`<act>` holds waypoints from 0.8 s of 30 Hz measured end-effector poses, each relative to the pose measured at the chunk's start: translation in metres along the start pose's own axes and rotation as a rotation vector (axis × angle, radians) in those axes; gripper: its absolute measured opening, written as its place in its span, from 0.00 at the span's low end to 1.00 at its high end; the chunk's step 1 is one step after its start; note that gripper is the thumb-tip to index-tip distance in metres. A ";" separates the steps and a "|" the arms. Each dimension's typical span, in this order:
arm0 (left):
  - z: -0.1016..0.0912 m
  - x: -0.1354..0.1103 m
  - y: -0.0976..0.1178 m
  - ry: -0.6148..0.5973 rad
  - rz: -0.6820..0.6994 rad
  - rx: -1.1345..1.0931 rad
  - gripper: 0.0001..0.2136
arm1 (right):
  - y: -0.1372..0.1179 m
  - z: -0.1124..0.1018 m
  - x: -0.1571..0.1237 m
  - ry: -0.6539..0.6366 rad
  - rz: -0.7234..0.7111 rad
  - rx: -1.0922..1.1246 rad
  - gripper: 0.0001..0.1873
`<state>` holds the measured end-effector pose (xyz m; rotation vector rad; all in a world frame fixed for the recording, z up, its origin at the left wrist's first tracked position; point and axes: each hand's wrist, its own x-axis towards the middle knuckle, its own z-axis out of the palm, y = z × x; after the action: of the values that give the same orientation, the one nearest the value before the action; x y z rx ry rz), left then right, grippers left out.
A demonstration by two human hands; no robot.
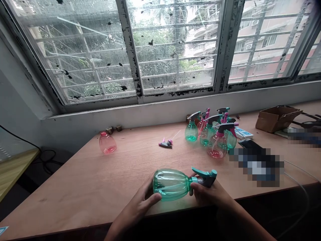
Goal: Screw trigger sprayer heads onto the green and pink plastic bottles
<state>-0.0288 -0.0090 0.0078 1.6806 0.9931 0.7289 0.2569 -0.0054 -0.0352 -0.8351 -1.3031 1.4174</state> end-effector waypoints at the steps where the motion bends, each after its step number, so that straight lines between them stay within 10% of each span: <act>1: 0.000 0.000 0.000 -0.005 -0.002 0.004 0.36 | 0.000 0.000 0.000 0.009 0.001 -0.001 0.21; 24: 0.009 0.006 -0.002 0.113 0.073 -0.007 0.45 | 0.004 -0.001 -0.001 0.009 0.078 -0.016 0.26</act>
<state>-0.0193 -0.0076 0.0031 1.6917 1.0097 0.8825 0.2575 -0.0053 -0.0393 -0.9111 -1.2885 1.4641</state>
